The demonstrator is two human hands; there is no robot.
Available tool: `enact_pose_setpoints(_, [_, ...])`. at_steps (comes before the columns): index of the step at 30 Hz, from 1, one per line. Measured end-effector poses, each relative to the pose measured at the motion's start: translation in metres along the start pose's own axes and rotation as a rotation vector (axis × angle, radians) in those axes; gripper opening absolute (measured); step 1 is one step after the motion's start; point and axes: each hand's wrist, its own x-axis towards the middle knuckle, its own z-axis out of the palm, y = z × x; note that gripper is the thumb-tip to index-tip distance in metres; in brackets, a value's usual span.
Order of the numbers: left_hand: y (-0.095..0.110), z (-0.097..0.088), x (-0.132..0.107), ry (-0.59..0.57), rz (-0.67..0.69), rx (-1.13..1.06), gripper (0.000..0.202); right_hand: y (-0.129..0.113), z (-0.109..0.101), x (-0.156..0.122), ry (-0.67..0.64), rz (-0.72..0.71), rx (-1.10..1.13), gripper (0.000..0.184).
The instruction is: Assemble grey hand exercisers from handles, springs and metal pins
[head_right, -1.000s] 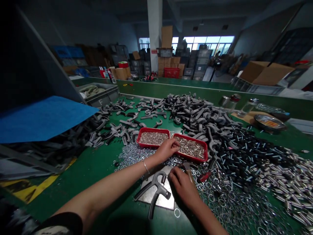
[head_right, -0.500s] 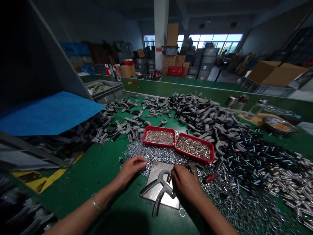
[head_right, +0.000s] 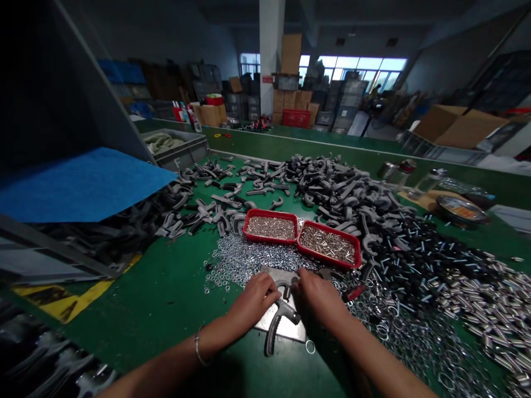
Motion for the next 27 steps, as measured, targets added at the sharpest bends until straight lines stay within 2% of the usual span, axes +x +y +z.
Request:
enact_pose_setpoints(4, [-0.001,0.006,0.001,-0.032,0.023,0.137,0.016,0.031,0.011,-0.044,0.0,0.216,-0.124,0.015])
enact_pose_setpoints(7, [0.002,0.003,0.003,-0.05,0.092,0.276,0.017,0.039,0.028,-0.067,-0.03,0.302,-0.196,0.014])
enact_pose_setpoints(10, [0.006,0.0,0.005,-0.131,0.294,0.477,0.022,0.042,0.039,-0.072,0.081,0.277,-0.106,0.016])
enact_pose_setpoints(13, [0.01,-0.002,0.0,-0.237,0.435,0.56,0.026,0.045,0.037,-0.072,0.232,0.306,0.158,0.017])
enact_pose_setpoints(15, [0.014,-0.002,-0.011,-0.24,0.408,0.538,0.026,0.044,0.031,-0.076,0.276,0.292,0.383,0.02])
enact_pose_setpoints(17, [0.02,0.0,-0.024,-0.202,0.311,0.489,0.046,0.037,0.022,-0.084,0.288,0.219,0.537,0.032])
enact_pose_setpoints(19, [0.025,0.003,-0.036,-0.163,0.196,0.439,0.059,0.027,0.014,-0.09,0.301,0.135,0.6,0.045])
enact_pose_setpoints(21, [0.029,0.006,-0.043,-0.16,0.126,0.408,0.061,0.016,0.007,-0.092,0.264,0.062,0.606,0.051])
enact_pose_setpoints(25, [0.035,0.01,-0.047,-0.145,0.029,0.385,0.061,0.012,0.003,-0.084,0.113,0.016,0.646,0.051])
enact_pose_setpoints(27, [0.036,0.009,-0.046,-0.121,0.007,0.344,0.058,0.017,0.006,-0.084,0.105,0.054,0.731,0.047])
